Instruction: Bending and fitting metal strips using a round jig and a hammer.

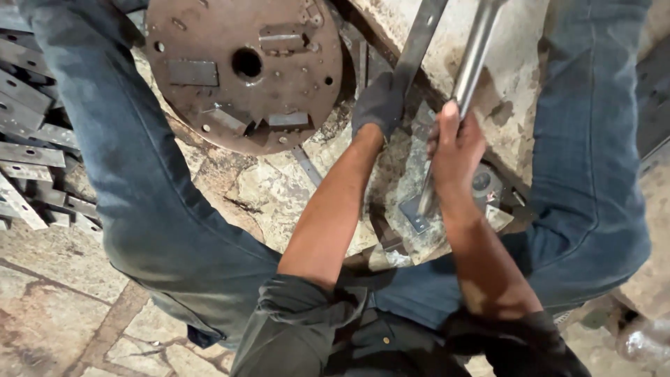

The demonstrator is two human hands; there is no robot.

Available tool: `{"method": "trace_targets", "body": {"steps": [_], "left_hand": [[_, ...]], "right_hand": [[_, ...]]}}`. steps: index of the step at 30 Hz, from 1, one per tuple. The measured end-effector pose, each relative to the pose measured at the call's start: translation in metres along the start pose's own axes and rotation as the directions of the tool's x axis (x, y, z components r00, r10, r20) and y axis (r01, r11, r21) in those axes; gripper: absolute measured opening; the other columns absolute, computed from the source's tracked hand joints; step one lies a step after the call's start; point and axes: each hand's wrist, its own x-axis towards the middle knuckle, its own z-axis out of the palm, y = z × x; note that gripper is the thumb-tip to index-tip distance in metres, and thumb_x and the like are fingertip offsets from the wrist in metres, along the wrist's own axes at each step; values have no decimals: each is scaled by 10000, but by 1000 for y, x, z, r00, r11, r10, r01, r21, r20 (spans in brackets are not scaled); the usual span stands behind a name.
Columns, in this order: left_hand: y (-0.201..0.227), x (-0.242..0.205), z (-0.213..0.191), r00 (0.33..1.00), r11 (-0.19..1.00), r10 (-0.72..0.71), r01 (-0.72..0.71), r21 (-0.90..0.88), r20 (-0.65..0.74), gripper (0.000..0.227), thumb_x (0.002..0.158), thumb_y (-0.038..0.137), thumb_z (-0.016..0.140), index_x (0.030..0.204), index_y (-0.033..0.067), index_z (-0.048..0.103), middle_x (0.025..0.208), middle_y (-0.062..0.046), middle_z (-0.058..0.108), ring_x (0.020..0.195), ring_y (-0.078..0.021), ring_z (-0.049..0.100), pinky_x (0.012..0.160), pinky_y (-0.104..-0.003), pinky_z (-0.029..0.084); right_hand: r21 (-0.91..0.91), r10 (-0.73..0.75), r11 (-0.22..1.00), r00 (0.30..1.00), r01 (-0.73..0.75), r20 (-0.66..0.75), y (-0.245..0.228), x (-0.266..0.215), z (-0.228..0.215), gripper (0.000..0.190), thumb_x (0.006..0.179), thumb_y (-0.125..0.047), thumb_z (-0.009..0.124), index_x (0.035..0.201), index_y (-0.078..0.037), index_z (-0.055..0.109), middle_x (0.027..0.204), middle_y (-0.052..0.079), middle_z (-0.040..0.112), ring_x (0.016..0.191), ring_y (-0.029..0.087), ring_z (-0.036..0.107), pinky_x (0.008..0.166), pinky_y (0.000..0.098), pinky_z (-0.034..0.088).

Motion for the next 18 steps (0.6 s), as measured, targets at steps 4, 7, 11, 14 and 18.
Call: {"method": "trace_targets", "body": {"steps": [4,7,11,14,18], "left_hand": [[4,-2,-5,999,998,-33,34,51,-10,618,978,622,361,1225,141,660,1189,-234,695,1133,-435,641,943,-524,486],[4,-1,-7,1000,999,-6,6,32,-9,627,980,630,365,1229,137,662,1191,-237,698,1145,-435,638,950,-515,493],[-13,2,4,999,999,48,-47,25,-26,610,963,607,367,1251,152,653,1192,-235,694,1115,-443,643,930,-529,487],[-33,-8,4,997,989,70,-73,131,28,609,1010,593,337,1255,130,646,1187,-247,701,1091,-461,658,937,-548,488],[-33,-34,-8,1000,996,-20,19,82,16,621,989,618,355,1173,120,678,1114,-257,710,1069,-459,653,914,-545,486]], "right_hand": [[-225,-468,867,881,444,-67,10,30,1,388,1123,-387,541,1120,-1,581,688,12,565,514,72,530,405,262,418],[-422,-449,820,892,386,-56,40,51,-1,403,1133,-391,552,1099,9,580,678,-4,568,520,86,539,421,269,451],[-652,-497,617,860,441,111,40,52,-6,458,1199,-417,602,1033,9,636,746,6,573,643,117,544,543,299,447],[-434,-210,877,977,208,43,5,24,-11,425,1133,-403,573,998,-2,615,660,-6,575,543,89,570,444,293,422],[-228,-378,904,925,362,-30,-12,17,-8,395,1131,-352,546,1134,40,596,686,14,571,539,122,557,457,322,414]]}}
